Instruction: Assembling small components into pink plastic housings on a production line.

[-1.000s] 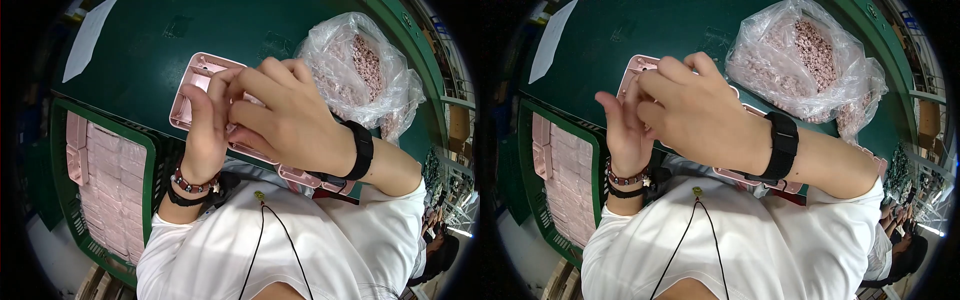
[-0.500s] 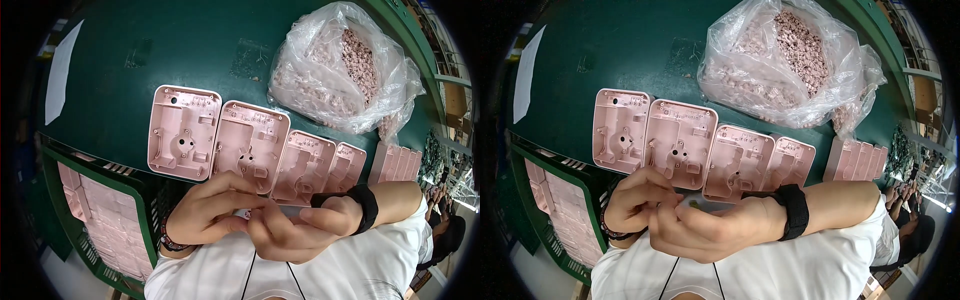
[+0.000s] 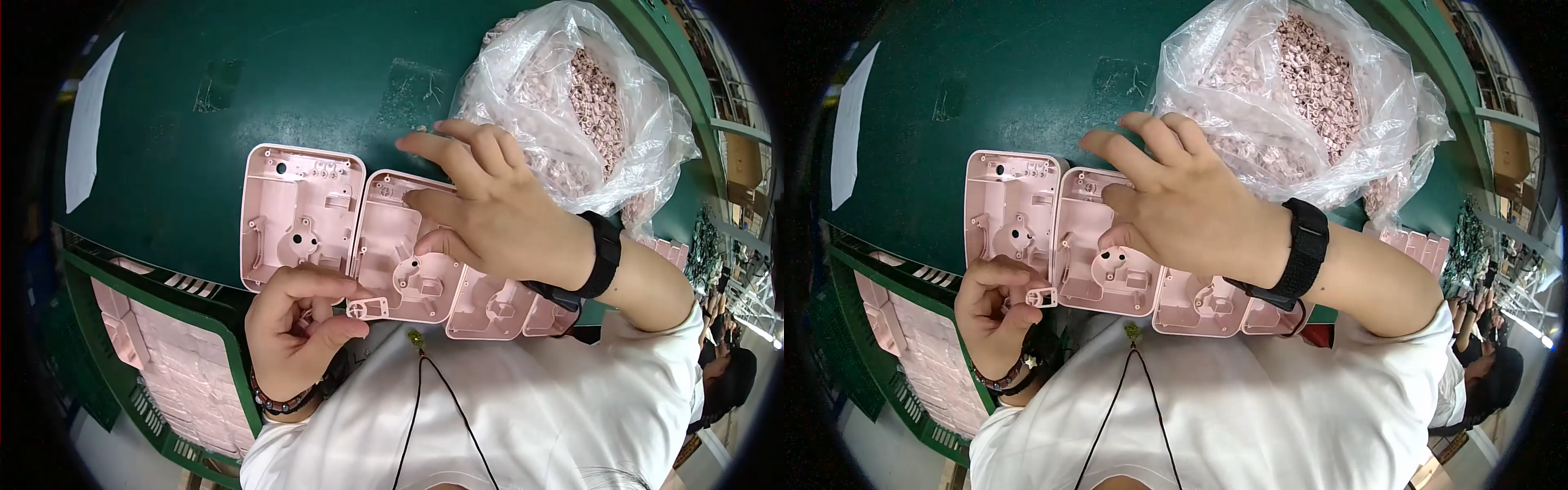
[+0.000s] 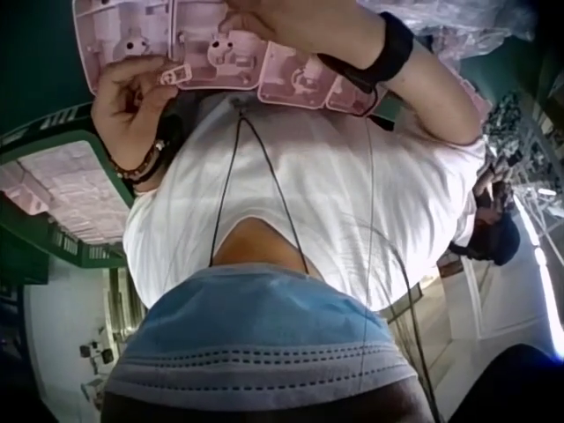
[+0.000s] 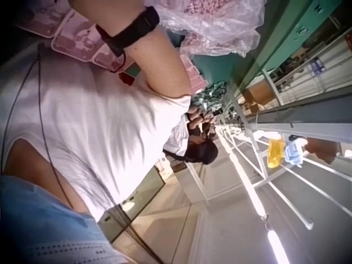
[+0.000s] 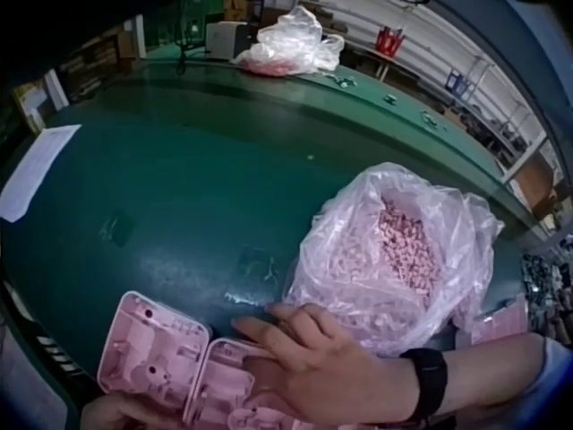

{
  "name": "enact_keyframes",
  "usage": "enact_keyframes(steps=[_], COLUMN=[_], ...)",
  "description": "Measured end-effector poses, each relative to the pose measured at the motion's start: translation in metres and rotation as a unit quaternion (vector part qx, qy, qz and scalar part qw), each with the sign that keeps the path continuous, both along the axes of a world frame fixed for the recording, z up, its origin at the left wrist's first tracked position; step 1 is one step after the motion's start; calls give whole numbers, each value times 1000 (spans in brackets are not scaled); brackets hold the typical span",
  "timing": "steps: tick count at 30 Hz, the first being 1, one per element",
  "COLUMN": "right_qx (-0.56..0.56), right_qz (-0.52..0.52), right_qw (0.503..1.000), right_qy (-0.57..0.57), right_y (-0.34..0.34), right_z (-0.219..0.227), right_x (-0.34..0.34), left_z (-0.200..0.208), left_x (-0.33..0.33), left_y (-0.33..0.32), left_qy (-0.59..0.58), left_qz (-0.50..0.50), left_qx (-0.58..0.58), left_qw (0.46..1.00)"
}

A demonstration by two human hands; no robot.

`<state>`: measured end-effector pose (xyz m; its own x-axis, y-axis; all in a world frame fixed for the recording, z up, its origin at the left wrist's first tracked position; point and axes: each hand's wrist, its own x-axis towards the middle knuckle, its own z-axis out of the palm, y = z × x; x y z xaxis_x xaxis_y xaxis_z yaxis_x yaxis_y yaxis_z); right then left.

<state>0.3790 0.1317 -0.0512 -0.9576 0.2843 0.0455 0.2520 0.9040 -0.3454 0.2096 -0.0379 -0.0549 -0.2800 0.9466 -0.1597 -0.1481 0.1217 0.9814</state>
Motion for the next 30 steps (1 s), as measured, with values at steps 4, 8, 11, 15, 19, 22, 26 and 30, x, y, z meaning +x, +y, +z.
enact_keyframes(steps=[4,8,11,15,19,22,26,30], right_qx=[-34,-28,-88,-144,-116,-149,-172,-62], right_qz=[6,22,-37,57,71,68,117,145], right_qw=[999,998,995,983,971,965,950,974], right_qy=[-34,-52,41,103,194,207,233,164], right_y=[-1,-1,-4,-29,-37,-41,-37,-7], right_z=[-3,5,27,42,33,30,22,30], right_x=[-5,-9,-16,-25,-39,-51,-69,-89], left_z=[3,-5,-8,-6,-10,-12,-10,-9], left_x=[-1,-2,-4,-4,-2,-5,-7,-4], left_y=[-5,-6,-6,-3,-6,-15,-21,-19], left_qy=[-17,-30,-45,-82,-90,-199,-162,91], left_qz=[0,13,35,38,8,41,79,155], left_qx=[-66,-11,46,55,116,115,98,56], left_qw=[998,999,997,994,989,972,979,982])
